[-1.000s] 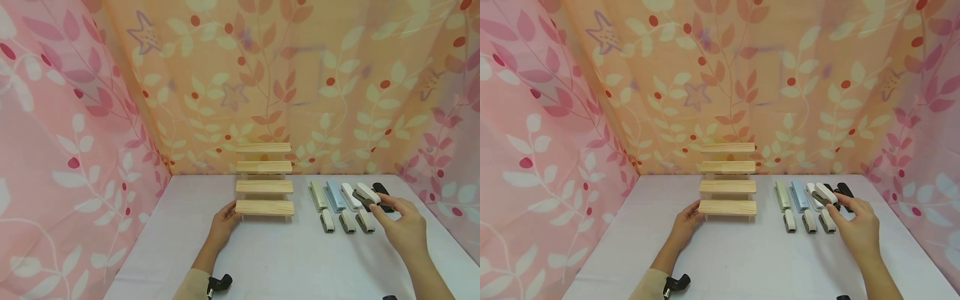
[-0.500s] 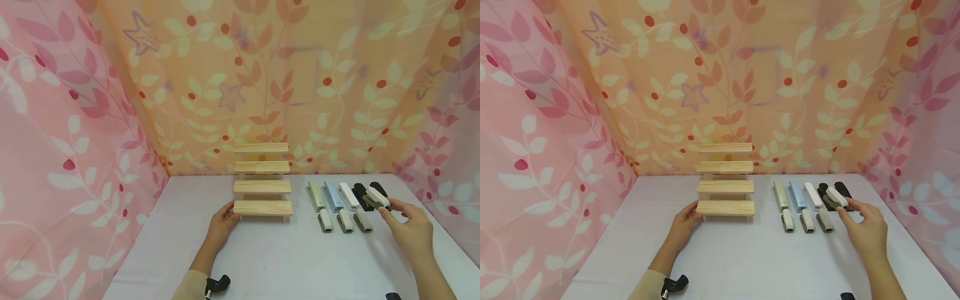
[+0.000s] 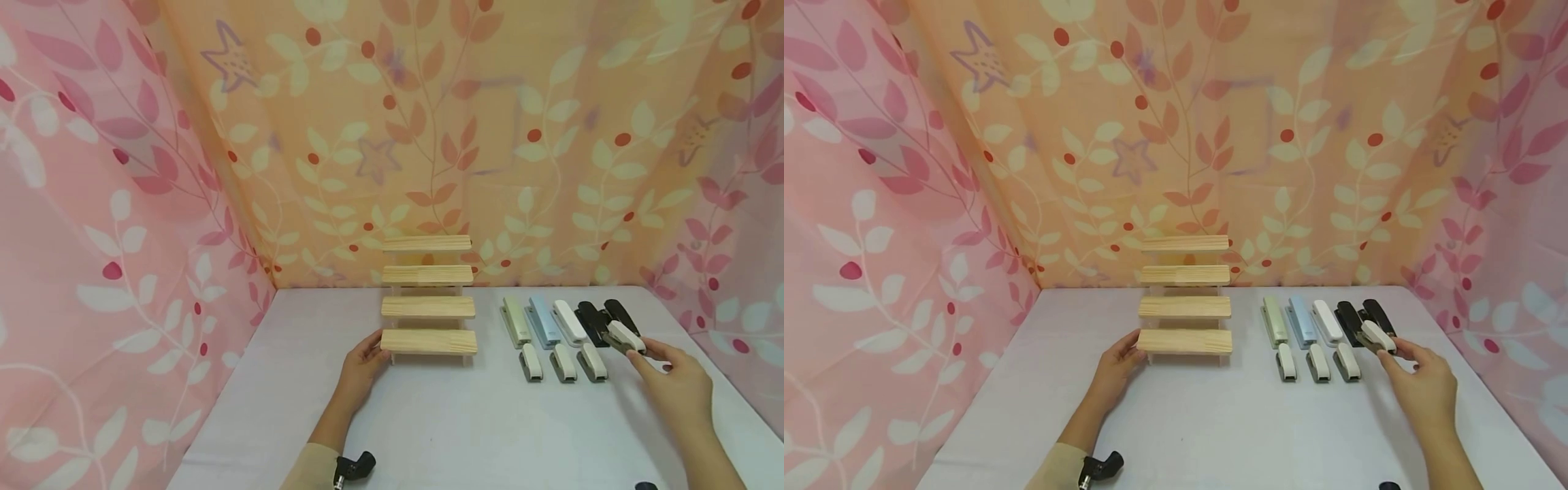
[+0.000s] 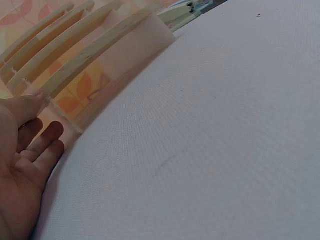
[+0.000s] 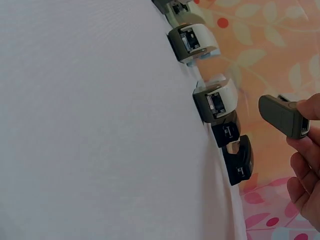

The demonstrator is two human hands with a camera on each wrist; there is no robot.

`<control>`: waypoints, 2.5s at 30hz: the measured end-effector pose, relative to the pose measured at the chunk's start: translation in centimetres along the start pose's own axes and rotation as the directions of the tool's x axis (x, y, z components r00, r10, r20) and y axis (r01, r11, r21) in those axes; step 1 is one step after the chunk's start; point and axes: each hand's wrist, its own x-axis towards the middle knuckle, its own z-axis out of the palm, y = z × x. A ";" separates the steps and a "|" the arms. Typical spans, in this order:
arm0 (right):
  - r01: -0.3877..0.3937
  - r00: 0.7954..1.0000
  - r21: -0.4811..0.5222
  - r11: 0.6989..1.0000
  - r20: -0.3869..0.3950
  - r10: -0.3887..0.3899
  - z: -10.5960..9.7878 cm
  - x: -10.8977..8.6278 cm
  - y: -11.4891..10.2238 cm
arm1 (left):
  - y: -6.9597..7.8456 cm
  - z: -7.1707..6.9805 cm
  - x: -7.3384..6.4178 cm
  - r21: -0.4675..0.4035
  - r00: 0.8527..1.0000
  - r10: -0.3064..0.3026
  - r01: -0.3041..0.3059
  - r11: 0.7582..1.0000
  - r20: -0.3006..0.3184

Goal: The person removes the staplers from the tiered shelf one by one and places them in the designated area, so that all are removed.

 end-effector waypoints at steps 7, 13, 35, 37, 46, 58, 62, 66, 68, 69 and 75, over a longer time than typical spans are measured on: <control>-0.098 0.990 -0.011 0.995 0.103 0.099 0.3 -0.2 1.2 | 0.0 0.0 0.0 -0.013 1.000 -0.003 0.003 1.000 0.008; -0.127 0.980 -0.031 0.991 0.148 0.130 0.5 0.1 2.0 | -0.2 0.0 0.0 -0.015 1.000 0.010 -0.009 1.000 0.010; -0.176 0.960 -0.079 0.981 0.205 0.189 1.7 0.2 3.5 | -0.2 0.1 0.2 -0.058 1.000 0.007 -0.006 0.998 0.008; -0.163 0.963 -0.085 0.983 0.200 0.177 1.8 0.1 3.7 | -0.3 0.1 0.2 -0.058 1.000 0.005 -0.004 0.998 0.006; -0.157 0.968 -0.079 0.984 0.186 0.169 2.1 0.1 4.4 | -0.1 0.0 0.2 -0.026 1.000 0.003 -0.003 1.000 0.001; -0.105 0.973 -0.128 0.986 0.191 0.128 2.7 0.3 4.7 | 0.0 -0.2 0.3 -0.019 1.000 -0.007 0.007 1.000 -0.005; -0.086 0.975 -0.135 0.987 0.193 0.111 2.8 0.4 4.6 | 0.1 -0.2 0.3 -0.025 1.000 -0.001 0.001 1.000 -0.002; -0.081 0.971 -0.146 0.986 0.213 0.111 2.5 0.4 4.6 | 0.0 -0.1 0.2 -0.037 1.000 0.000 0.001 0.999 0.008; -0.081 0.968 -0.147 0.986 0.223 0.113 2.3 0.3 4.6 | 0.0 0.0 0.1 -0.031 1.000 -0.002 0.002 1.000 0.009; -0.082 0.966 -0.148 0.986 0.230 0.115 2.3 0.3 4.5 | 0.0 0.0 0.1 -0.023 1.000 -0.003 0.003 1.000 0.007; -0.082 0.947 -0.170 0.982 0.295 0.130 1.6 0.0 4.7 | 0.0 0.2 0.1 0.013 1.000 -0.010 0.010 1.000 0.007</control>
